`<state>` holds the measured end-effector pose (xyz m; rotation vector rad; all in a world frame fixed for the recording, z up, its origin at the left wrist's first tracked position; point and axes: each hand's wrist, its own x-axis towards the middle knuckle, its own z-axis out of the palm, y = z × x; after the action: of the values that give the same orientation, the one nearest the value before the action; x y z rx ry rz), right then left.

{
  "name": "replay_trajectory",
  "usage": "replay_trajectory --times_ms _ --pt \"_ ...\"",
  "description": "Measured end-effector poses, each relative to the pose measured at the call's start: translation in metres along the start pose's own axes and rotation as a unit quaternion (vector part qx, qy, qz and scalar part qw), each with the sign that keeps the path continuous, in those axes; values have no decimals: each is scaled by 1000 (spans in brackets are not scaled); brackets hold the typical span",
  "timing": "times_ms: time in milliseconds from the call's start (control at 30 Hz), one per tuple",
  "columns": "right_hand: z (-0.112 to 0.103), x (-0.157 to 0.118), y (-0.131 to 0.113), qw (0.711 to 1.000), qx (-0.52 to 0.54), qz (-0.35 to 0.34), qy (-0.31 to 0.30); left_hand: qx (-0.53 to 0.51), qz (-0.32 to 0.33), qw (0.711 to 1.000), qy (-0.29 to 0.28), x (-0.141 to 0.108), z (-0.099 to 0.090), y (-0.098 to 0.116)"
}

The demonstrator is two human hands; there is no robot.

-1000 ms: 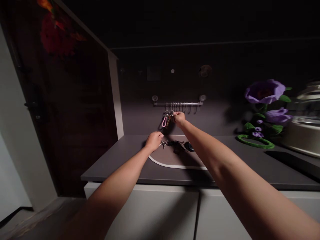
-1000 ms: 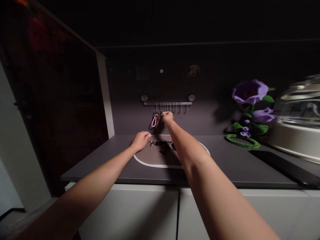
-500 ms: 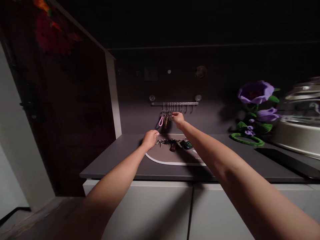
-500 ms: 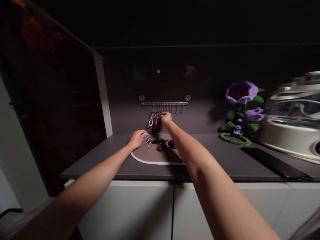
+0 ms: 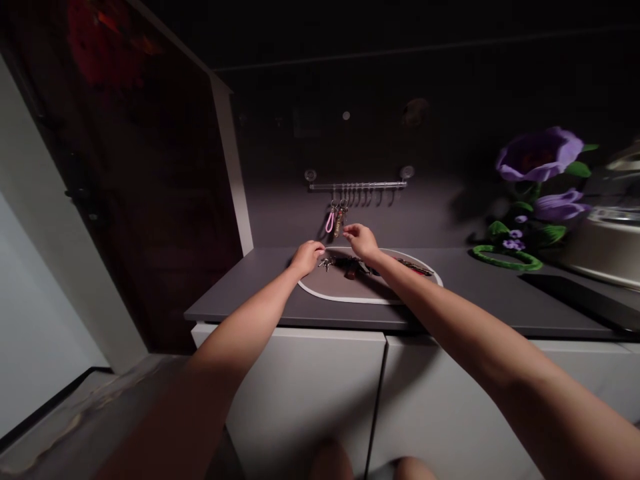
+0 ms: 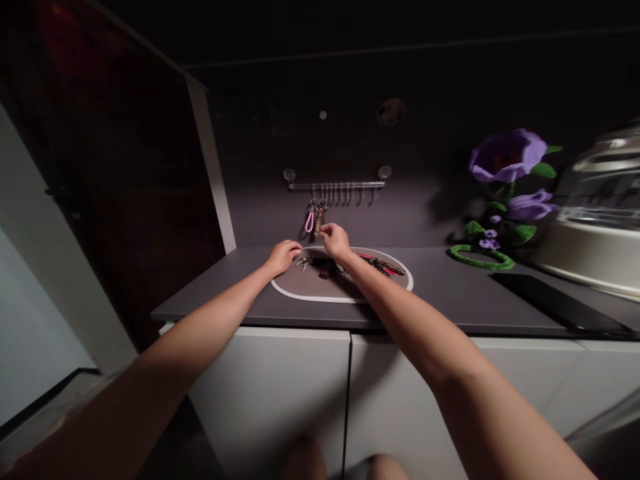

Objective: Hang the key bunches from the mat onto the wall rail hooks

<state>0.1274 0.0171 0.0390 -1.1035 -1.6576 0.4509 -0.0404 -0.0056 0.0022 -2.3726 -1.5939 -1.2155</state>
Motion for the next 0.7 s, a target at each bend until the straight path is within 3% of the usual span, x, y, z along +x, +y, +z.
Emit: replay_trajectory --times_ms 133,333,700 --pt "-2 -19 7 993 -95 -41 -50 26 5 999 -32 0 4 -4" --pt "-3 -28 9 960 -223 -109 -128 58 27 995 -71 2 7 -8" --pt "4 -24 10 947 -258 -106 -161 101 34 990 -93 4 4 -7"
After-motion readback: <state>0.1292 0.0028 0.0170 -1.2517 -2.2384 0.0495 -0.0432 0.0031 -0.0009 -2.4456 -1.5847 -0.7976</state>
